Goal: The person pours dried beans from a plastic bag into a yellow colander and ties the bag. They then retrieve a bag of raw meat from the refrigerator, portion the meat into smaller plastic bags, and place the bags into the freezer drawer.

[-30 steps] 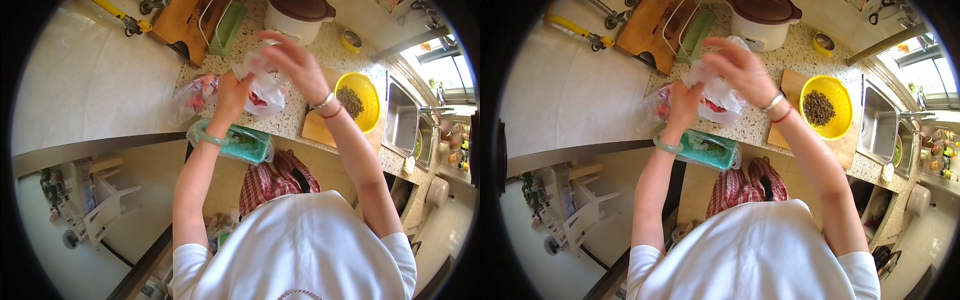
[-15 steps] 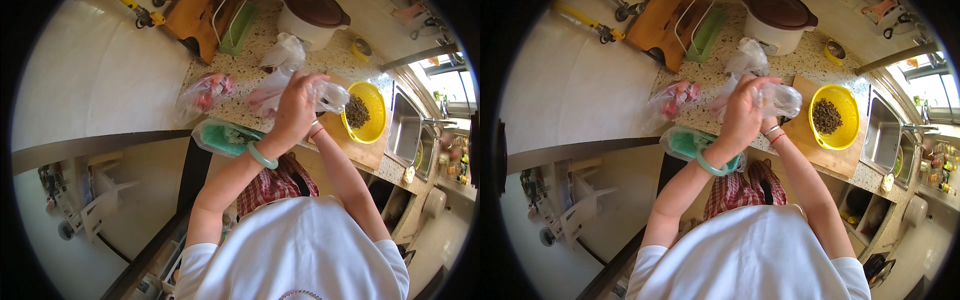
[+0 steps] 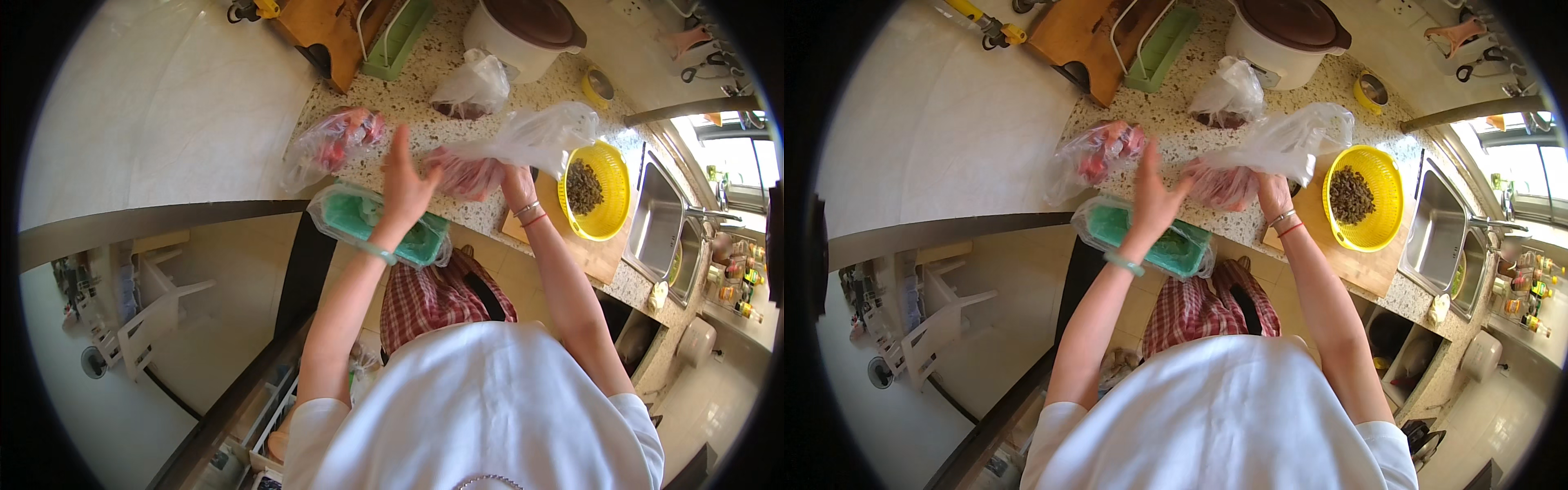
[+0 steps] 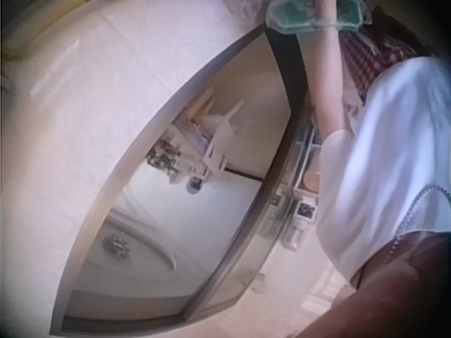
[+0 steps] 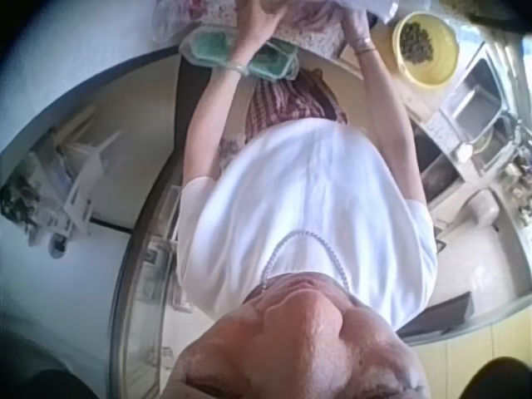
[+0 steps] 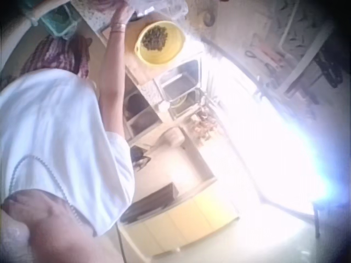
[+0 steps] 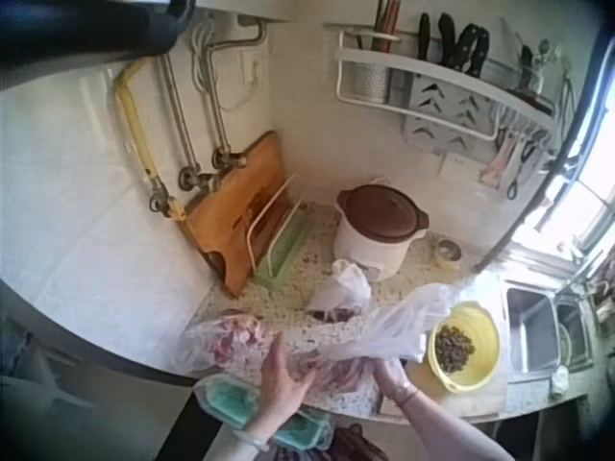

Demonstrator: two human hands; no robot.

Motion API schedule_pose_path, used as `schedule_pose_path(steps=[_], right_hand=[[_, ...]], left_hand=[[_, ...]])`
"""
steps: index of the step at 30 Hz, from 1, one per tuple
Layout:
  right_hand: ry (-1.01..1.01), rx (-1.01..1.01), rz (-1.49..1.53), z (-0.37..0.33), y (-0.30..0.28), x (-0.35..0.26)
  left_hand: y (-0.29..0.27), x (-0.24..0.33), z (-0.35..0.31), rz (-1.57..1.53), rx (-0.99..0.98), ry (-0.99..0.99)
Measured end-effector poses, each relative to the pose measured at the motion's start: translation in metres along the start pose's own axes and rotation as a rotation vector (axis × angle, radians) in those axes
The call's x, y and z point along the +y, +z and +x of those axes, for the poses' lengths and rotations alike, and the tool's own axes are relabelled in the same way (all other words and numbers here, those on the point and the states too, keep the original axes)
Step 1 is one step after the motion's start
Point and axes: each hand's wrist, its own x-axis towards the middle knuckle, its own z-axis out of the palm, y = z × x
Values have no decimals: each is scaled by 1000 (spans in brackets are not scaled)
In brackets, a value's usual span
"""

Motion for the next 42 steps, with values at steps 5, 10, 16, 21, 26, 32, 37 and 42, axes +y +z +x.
schedule_pose_path(steps=[5, 10, 16, 21, 26, 32, 37, 42], right_hand=[[367, -269, 457, 14, -9, -43], [135, -362, 291, -1, -1, -45], [385, -3, 809, 3, 25, -53], [426, -23, 1117, 4, 17, -71], [364, -118, 1323, -8, 22, -82], [224, -245, 1600, -25, 1, -68], [237, -73, 1407, -43, -11, -94], [284, -48, 1314, -67, -14, -90]], left_hand=[[37, -10, 9, 5, -257, -209], [40, 4, 8, -78, -232, -142], [29, -8, -28, -890, -296, -523], [-20, -48, -56, -1134, -920, -1167], [29, -19, -62, -1844, -980, -1102], [58, 12, -68, -1892, -652, -1031], [56, 11, -52, -1833, -548, -768], [39, 23, -27, -1734, -418, -928]])
